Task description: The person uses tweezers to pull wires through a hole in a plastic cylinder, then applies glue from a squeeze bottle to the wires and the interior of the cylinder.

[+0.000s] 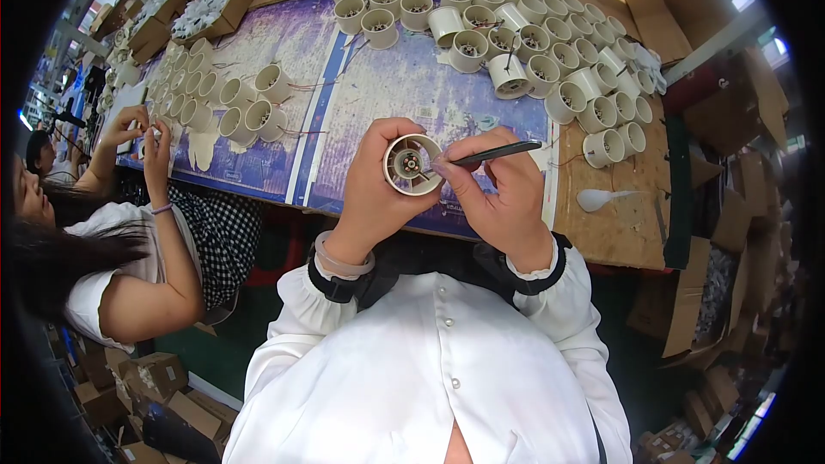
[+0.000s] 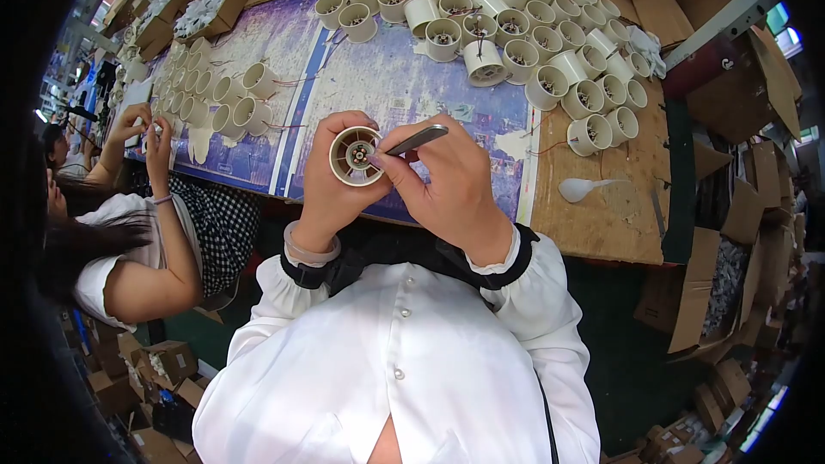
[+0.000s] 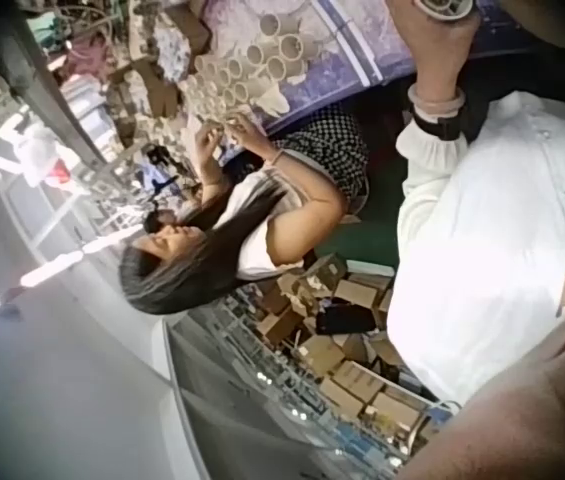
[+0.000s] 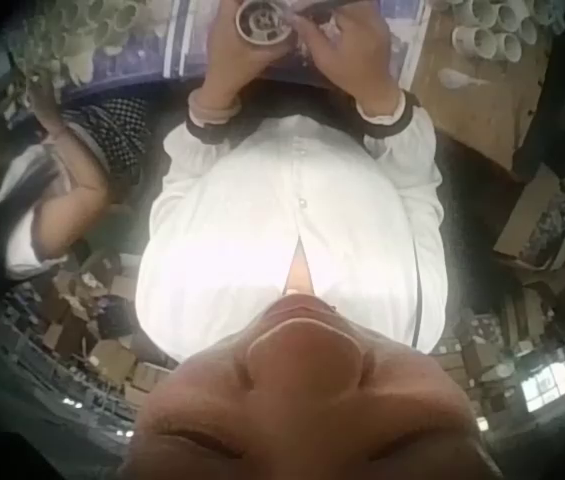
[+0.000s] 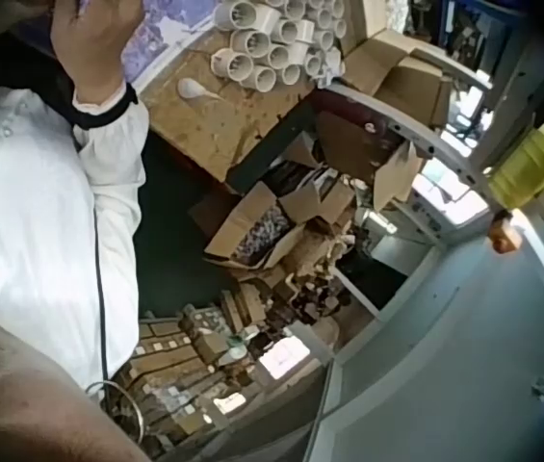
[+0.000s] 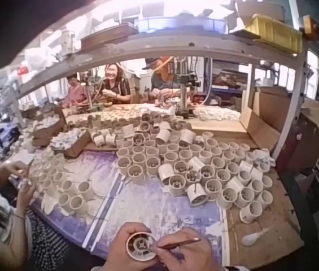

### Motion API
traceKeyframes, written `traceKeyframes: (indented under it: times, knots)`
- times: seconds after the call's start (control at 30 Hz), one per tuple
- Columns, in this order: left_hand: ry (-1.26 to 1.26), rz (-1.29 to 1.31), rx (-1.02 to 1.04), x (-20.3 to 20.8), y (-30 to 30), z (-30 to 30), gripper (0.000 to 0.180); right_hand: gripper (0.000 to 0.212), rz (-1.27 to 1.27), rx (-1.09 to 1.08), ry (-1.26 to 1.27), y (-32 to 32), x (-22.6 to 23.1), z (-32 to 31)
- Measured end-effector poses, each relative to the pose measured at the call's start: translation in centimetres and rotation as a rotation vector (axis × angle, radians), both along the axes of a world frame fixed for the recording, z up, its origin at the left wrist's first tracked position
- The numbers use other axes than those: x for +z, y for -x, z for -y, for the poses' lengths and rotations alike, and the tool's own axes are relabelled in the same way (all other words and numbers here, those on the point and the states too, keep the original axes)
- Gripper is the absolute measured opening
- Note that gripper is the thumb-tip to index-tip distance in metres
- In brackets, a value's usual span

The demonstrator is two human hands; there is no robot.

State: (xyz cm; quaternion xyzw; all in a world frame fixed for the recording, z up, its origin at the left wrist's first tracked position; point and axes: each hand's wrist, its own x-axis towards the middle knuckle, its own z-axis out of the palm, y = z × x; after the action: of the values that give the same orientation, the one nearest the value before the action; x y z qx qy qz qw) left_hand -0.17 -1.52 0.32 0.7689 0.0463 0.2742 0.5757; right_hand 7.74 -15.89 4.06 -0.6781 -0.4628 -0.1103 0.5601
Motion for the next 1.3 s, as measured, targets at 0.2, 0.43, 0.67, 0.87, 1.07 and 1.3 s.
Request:
traceKeyframes:
  times: [0.2,0.43,0.67,0.87,1.07,1.3]
  knots:
    - [-0.007,-0.008,-0.008,0.2,0.0,0.0,0.056,0.011,0.009,-0.013,0.005,0.0,0.2,-0.1]
    - [-0.077,0.049,0.008,0.2,-0.1,-0.1,0.056,0.013,0.084,-0.007,-0.011,0.0,-0.6,-0.3]
    - [-0.171,0.046,0.041,-0.3,0.0,-0.2,0.053,0.016,0.146,0.033,-0.028,-0.1,-1.4,-0.7]
    - [-0.246,0.059,0.066,-0.8,0.2,-0.2,0.054,0.017,0.171,0.089,0.046,-0.5,-1.3,-0.7]
    - [0.010,0.049,0.035,-0.7,0.3,-0.1,0.054,0.007,-0.240,0.091,-0.099,-0.1,0.0,0.0]
    - [0.206,0.042,-0.004,-0.1,0.4,0.2,0.054,0.007,-0.030,0.102,-0.055,-0.2,0.5,0.3]
